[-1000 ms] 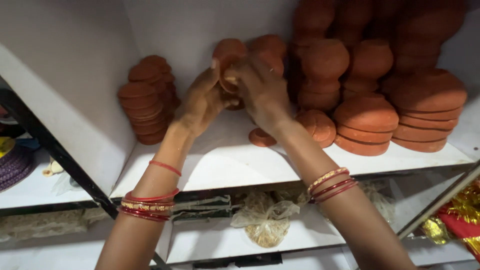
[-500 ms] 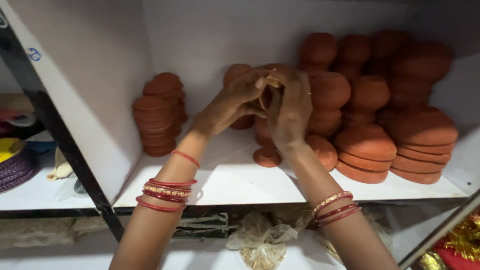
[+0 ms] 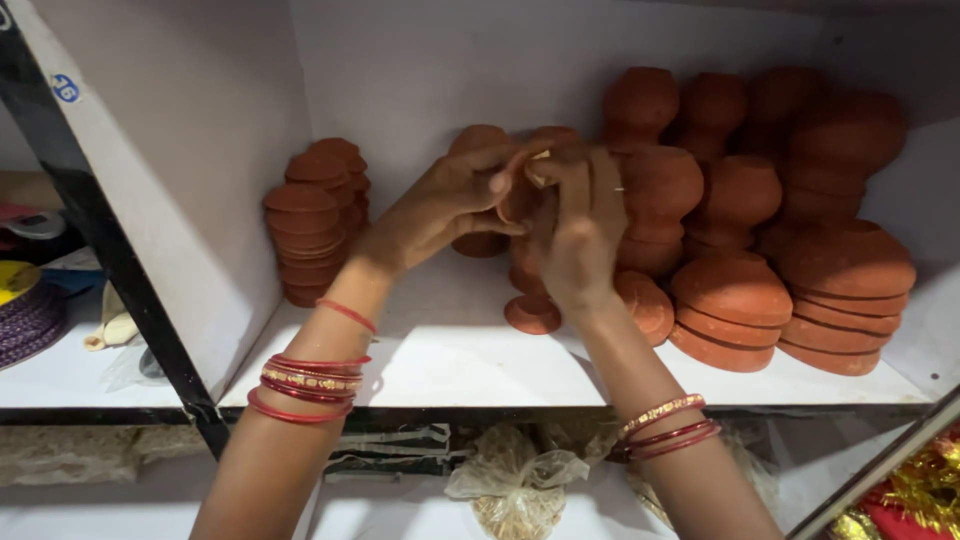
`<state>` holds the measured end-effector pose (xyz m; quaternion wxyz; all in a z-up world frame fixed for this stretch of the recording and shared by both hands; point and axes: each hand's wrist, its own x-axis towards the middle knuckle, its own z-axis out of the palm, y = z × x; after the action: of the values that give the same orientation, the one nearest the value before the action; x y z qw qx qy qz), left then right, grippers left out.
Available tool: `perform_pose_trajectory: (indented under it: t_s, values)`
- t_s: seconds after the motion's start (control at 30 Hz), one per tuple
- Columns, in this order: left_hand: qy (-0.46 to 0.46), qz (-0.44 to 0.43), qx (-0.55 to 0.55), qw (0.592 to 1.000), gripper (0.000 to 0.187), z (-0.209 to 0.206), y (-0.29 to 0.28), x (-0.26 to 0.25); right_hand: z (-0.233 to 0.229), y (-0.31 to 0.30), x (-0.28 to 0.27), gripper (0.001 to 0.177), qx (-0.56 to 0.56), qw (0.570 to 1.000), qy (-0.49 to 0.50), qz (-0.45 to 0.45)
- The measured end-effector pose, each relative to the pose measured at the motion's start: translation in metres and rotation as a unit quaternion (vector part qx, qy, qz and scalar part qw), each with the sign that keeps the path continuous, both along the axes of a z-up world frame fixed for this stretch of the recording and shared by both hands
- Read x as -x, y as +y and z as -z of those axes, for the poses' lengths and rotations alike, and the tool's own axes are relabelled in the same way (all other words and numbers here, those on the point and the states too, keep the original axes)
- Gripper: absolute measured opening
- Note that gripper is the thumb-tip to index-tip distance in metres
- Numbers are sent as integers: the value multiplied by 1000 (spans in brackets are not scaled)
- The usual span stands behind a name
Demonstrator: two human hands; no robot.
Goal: Inspecting and cleaning small clay pots and lamps on a shop shelf.
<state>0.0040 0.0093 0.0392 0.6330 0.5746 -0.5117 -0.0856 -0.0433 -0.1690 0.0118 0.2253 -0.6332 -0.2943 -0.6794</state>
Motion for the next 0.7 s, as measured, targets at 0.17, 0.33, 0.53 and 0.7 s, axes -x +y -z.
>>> perform_pose_trajectory:
  t_s: [0.17,0.33,0.53,0.7]
  values:
    - [-33,-10,42,998,83,-2,1,1,-1,-3,-5,24,60,998,9,-3]
    - [67,24,31,997,80,9,-9,-10,5,-8,-16,24,57,997,-2,-45]
    - [7,19,12,1000,86,-5,-6,16,-3,-6,-3,28,17,998,-20,60]
    - [-18,-19,66,997,87,5,1,-11,5,-7,-12,21,131,990,49,15]
